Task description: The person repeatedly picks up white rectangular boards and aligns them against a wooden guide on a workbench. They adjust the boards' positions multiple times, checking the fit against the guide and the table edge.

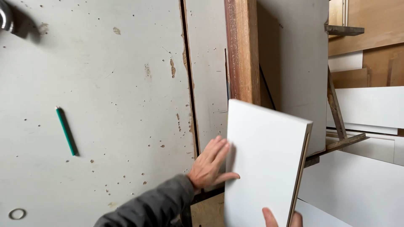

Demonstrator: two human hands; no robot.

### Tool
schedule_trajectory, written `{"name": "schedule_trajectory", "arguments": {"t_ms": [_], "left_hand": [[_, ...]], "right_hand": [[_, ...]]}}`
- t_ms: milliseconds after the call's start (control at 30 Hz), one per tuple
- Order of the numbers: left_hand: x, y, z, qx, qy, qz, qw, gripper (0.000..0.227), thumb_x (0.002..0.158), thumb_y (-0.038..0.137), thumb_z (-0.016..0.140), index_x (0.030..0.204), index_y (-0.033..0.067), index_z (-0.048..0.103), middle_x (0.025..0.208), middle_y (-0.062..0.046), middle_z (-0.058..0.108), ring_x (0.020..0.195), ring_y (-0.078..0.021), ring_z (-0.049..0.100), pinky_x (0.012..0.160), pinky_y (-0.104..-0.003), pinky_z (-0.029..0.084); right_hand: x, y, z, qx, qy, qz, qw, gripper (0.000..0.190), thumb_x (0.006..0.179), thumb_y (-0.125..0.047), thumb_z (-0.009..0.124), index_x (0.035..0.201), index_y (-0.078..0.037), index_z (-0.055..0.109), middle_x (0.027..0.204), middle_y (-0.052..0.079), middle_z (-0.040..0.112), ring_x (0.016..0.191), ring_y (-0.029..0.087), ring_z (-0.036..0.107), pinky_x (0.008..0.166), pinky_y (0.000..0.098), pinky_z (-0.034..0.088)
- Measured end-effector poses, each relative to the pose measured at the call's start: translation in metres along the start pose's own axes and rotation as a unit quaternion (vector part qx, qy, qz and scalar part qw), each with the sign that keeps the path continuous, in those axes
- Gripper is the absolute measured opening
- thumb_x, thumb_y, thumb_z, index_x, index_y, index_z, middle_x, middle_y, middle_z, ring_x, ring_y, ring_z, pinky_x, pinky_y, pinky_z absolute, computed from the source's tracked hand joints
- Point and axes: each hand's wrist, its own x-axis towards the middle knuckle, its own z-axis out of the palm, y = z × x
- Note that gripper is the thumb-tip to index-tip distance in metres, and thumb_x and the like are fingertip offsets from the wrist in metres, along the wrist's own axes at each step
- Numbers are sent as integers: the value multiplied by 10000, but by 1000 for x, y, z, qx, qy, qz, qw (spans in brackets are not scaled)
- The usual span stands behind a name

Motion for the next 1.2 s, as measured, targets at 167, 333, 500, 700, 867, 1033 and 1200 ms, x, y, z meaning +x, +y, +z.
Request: {"name": "schedule_trajectory", "arguments": {"t_ms": [167, 333, 500, 700, 867, 1033, 1200], "left_hand": [[75, -34, 2, 154, -113, 170, 967, 1115, 872, 768, 611, 1567, -60, 335, 1599, -294, 390, 1534, -384, 362, 1284, -512, 299], [106, -46, 0, 137, -138, 159, 968, 1108, 843, 746, 630, 1562, -44, 336, 1599, -267, 381, 1526, -357, 351, 1285, -490, 284], [108, -56, 6, 130, -150, 147, 969, 1102, 844, 719, 658, 1571, -35, 316, 1621, -258, 351, 1536, -349, 334, 1297, -479, 275], [112, -53, 5, 154, -167, 128, 966, 1177, 794, 762, 644, 1565, -52, 288, 1632, -259, 316, 1539, -346, 313, 1290, -465, 266], [109, -56, 8, 164, -171, 119, 964, 1234, 766, 794, 624, 1569, -67, 256, 1636, -265, 300, 1537, -347, 302, 1282, -457, 260], [109, -56, 9, 172, -170, 120, 963, 1248, 765, 803, 621, 1568, -74, 240, 1634, -273, 299, 1538, -350, 303, 1283, -459, 261], [109, -57, 9, 178, -163, 119, 963, 1256, 759, 809, 616, 1570, -72, 237, 1632, -271, 305, 1535, -346, 308, 1282, -460, 266]], "right_hand": [[35, -113, -15, -122, -3, 50, 991, 558, 907, -149, 701, 1346, 103, 467, 1096, 281, 732, 1010, 326, 768, 951, 438, 590], [58, -132, -6, -165, 19, -42, 985, 436, 874, -198, 773, 1169, 63, 586, 961, 212, 776, 881, 291, 800, 829, 401, 635], [66, -143, 0, -144, 46, -88, 985, 407, 853, -169, 767, 1140, 62, 593, 967, 209, 771, 876, 299, 788, 787, 396, 635], [71, -149, 3, -188, 25, -40, 981, 461, 881, -203, 767, 1204, 39, 545, 994, 206, 773, 906, 296, 786, 821, 403, 639], [70, -165, 3, -115, 31, -146, 982, 938, 841, -155, 721, 1605, -32, 191, 1265, 289, 659, 1097, 361, 702, 921, 451, 585], [74, -149, 6, -143, 28, -208, 967, 957, 866, -126, 717, 1632, -104, 144, 1352, 328, 592, 1213, 428, 625, 1006, 492, 537], [74, -148, 7, -151, 29, -222, 963, 944, 855, -103, 739, 1619, -105, 185, 1405, 348, 551, 1274, 459, 563, 1017, 504, 518]]}}
